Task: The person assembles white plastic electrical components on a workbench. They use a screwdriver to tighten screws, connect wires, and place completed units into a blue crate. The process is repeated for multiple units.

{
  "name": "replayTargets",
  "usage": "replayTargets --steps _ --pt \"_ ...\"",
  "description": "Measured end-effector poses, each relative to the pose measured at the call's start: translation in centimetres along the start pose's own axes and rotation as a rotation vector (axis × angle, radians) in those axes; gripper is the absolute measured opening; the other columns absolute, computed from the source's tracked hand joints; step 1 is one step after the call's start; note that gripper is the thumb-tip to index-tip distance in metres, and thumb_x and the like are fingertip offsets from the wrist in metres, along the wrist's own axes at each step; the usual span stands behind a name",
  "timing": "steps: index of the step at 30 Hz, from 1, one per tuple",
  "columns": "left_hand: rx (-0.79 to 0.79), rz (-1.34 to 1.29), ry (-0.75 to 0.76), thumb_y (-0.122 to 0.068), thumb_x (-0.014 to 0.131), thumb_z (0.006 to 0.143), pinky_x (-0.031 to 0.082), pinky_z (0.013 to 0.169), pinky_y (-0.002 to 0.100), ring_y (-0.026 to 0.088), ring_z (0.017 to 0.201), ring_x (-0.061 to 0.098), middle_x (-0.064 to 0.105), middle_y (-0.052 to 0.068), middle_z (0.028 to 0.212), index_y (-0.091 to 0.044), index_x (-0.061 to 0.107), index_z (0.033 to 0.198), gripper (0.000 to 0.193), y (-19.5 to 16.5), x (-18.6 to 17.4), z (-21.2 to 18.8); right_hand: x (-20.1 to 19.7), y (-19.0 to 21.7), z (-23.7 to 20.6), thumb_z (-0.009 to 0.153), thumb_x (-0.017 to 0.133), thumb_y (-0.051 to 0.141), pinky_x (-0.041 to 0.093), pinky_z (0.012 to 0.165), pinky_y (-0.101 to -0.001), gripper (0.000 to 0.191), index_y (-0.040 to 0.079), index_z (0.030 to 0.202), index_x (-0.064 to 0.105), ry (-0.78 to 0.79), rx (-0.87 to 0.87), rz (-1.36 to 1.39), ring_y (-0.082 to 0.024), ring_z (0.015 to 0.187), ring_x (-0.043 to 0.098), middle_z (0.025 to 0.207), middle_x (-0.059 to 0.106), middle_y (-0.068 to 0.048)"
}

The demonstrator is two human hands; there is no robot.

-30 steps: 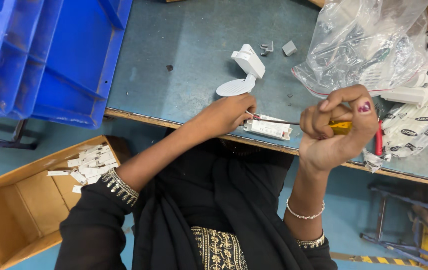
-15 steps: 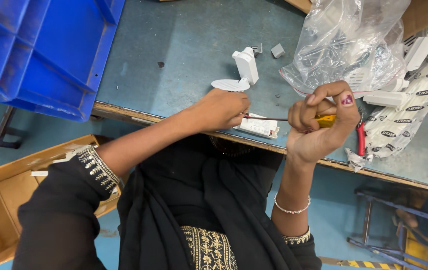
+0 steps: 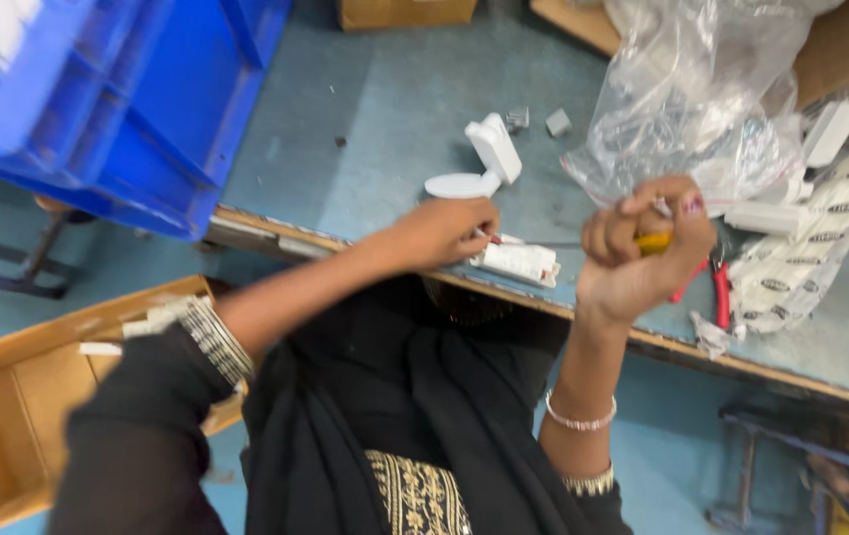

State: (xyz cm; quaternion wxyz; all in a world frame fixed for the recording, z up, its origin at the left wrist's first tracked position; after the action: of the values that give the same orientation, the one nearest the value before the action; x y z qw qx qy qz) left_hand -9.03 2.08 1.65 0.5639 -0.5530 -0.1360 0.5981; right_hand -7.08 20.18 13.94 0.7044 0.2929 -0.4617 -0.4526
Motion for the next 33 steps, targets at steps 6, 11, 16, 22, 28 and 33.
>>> replayTargets --steps 6,11,16,22,28,33 --pt "-0.286 -0.178 -0.091 -0.02 0.067 0.093 0.052 0.064 0.035 0.023 0.07 0.069 0.07 0.01 0.078 -0.006 0.063 0.1 0.015 -0.1 0.4 -1.7 -1.1 0.5 -2.6 0.111 0.041 0.04 0.013 0.041 -0.0273 0.036 0.008 0.094 0.047 -0.061 -0.099 0.005 -0.007 0.039 0.012 0.049 0.02 0.004" --pt "-0.3 -0.168 -0.098 -0.02 0.066 0.093 0.05 0.063 0.035 0.022 0.066 0.07 0.072 0.008 0.074 -0.006 0.063 0.1 0.015 -0.1 0.7 -1.9 -2.1 0.6 -2.5 0.113 0.042 0.039 0.013 0.041 -0.0275 0.04 0.007 0.089 0.046 -0.059 -0.098 0.026 -0.006 0.04 0.011 0.05 0.019 0.003" --pt "-0.219 -0.171 -0.124 -0.018 0.066 0.092 0.053 0.063 0.034 0.022 0.066 0.07 0.07 0.009 0.074 -0.005 0.06 0.1 0.017 -0.3 0.3 -1.6 -1.0 0.9 -1.3 0.113 0.042 0.04 0.011 0.038 -0.0263 0.043 0.005 0.088 0.045 0.031 -0.088 -0.013 -0.005 0.038 0.011 0.049 0.017 0.005" --pt "-0.253 -0.147 -0.121 -0.018 0.066 0.09 0.053 0.063 0.035 0.022 0.064 0.07 0.07 0.009 0.072 -0.004 0.06 0.1 0.018 -0.4 0.4 -1.6 0.6 0.9 -1.2 0.115 0.042 0.039 0.012 0.039 -0.0255 0.046 0.002 0.088 0.045 0.119 -0.051 -0.051 -0.004 0.04 0.012 0.05 0.02 0.003" --pt "-0.282 -0.155 -0.115 -0.019 0.067 0.09 0.053 0.063 0.034 0.021 0.065 0.072 0.072 0.007 0.073 -0.006 0.061 0.096 0.015 -0.5 0.4 -1.5 1.8 1.0 -0.7 0.116 0.043 0.036 0.014 0.038 -0.0246 0.047 -0.002 0.088 0.046 0.173 -0.074 -0.078 -0.004 0.039 0.014 0.051 0.023 0.002" --pt "-0.277 -0.09 -0.13 -0.018 0.067 0.089 0.053 0.063 0.035 0.021 0.065 0.071 0.071 0.008 0.072 -0.007 0.061 0.097 0.015 -0.5 0.5 -1.5 2.0 1.8 -1.0 0.116 0.043 0.037 0.015 0.038 -0.025 0.047 -0.002 0.089 0.045 0.189 -0.112 -0.124 -0.005 0.038 0.016 0.05 0.025 0.001"
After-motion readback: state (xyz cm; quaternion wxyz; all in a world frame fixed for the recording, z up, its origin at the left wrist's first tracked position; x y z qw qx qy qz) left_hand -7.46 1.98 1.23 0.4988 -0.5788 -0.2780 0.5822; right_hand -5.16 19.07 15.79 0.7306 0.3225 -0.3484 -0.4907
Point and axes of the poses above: each hand's wrist, its own z-axis towards the middle knuckle, its own x-axis out of the palm, y = z × x, the point moved 5 cm from there along z, towards the middle knuckle
